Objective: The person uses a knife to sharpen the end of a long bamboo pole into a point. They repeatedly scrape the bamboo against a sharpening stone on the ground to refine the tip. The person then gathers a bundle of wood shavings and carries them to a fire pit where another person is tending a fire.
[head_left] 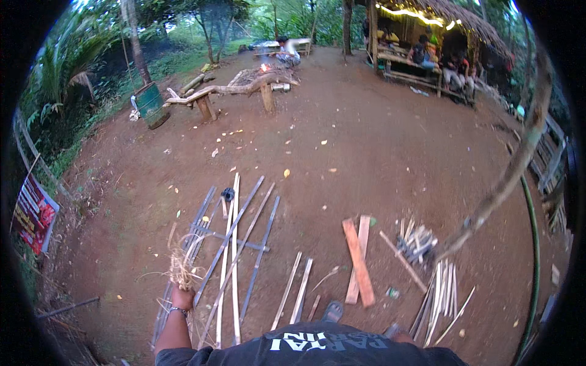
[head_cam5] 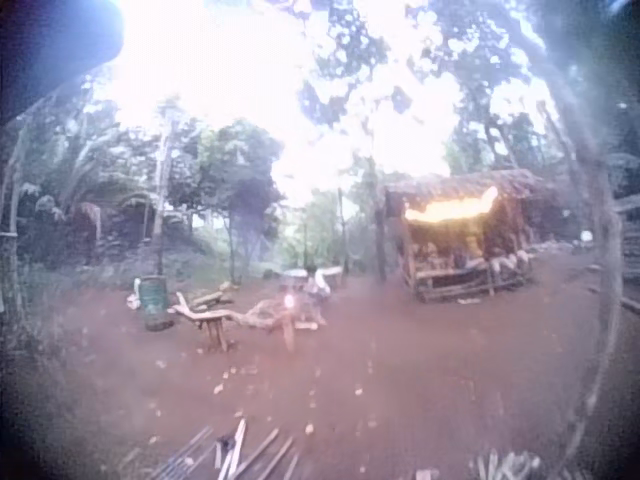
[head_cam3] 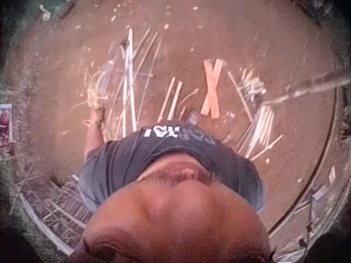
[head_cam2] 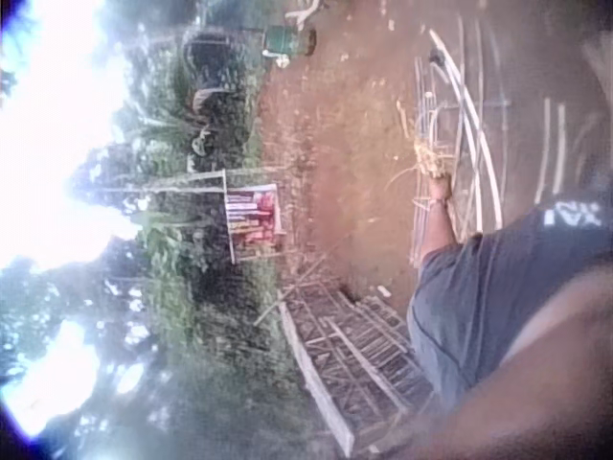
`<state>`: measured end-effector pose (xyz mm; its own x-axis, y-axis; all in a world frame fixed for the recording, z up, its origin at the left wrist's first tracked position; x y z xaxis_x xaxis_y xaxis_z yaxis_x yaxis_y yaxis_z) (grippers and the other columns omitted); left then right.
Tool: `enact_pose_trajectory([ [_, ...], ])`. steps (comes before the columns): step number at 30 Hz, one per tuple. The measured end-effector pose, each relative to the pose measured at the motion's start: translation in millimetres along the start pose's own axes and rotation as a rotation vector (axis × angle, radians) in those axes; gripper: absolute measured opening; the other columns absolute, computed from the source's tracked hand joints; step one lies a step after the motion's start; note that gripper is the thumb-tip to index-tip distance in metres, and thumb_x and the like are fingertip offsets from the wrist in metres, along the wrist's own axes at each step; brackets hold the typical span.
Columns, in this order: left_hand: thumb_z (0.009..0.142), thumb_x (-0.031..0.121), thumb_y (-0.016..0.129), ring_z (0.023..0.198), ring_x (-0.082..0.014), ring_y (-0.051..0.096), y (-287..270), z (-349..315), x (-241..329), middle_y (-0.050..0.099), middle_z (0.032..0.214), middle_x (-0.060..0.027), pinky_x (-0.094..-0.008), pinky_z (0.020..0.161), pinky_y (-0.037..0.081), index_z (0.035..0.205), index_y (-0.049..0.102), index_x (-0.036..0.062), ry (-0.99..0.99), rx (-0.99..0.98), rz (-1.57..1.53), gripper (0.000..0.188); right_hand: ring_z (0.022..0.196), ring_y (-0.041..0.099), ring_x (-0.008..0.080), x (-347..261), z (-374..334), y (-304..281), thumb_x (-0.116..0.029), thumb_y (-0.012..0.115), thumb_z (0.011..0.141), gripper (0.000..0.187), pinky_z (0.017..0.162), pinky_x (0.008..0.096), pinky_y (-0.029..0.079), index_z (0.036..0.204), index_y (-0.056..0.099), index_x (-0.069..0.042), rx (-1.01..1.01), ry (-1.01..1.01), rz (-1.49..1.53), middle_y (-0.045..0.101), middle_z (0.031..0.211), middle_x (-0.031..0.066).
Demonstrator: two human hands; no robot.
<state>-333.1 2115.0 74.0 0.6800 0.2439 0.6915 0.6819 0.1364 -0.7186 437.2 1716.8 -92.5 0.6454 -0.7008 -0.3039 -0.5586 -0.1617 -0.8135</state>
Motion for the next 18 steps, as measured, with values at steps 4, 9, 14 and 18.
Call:
enact_pose_trajectory([
  [4,0.07,0.01,0.067,0.099,-0.0377,0.064,59.5,1.0,73.0,0.066,0.107,-0.023,-0.0414,0.086,0.05,0.116,0.057,0.0007,-0.084,-0.07,0.265,0.048,0.089,0.065,0.0339,-100.6,111.1,-136.3,-0.024,0.069,0.074,0.036,0.084,0.0419,0.05,0.105,0.066,-0.004,0.234,-0.091,0.119,0.068,0.088,0.017],
  [9,0.073,0.01,0.062,0.102,-0.0402,0.062,99.8,89.5,55.7,0.063,0.109,-0.0284,-0.0422,0.089,0.049,0.126,0.05,-0.0031,-0.222,0.102,0.31,0.056,0.085,0.065,0.0269,-126.8,296.9,-170.0,-0.019,0.069,0.078,0.037,0.074,0.0375,0.051,0.111,0.064,-0.003,0.155,-0.074,0.25,0.067,0.099,0.0196],
  [14,0.077,-0.002,0.057,0.085,-0.0279,0.063,130.4,226.3,84.0,0.064,0.104,-0.0225,-0.0407,0.074,0.05,0.119,0.051,-0.0078,-0.296,0.362,-0.109,0.043,0.103,0.063,0.0391,-105.9,396.8,-170.5,-0.036,0.071,0.078,0.062,0.091,0.0422,0.05,0.131,0.055,-0.006,-0.218,-0.029,-0.25,0.063,0.112,0.0274],
  [18,0.078,-0.001,0.061,0.077,-0.0199,0.06,108.9,389.8,58.6,0.067,0.091,-0.0136,-0.0372,0.063,0.047,0.101,0.06,-0.0044,-0.164,0.799,-0.04,0.023,0.103,0.064,0.0386,-172.3,498.3,-197.8,-0.035,0.07,0.078,0.062,0.09,0.0418,0.05,0.131,0.055,-0.006,-0.142,-0.033,-0.226,0.064,0.112,0.0267],
])
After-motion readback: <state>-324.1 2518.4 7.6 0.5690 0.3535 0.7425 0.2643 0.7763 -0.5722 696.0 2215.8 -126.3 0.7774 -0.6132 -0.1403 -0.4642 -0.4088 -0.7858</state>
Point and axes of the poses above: each hand's wrist, its own z-axis towards the middle knuckle, its own y-axis out of the palm, x = y × z, the point moved 8 cm from there along z, towards the middle knuckle
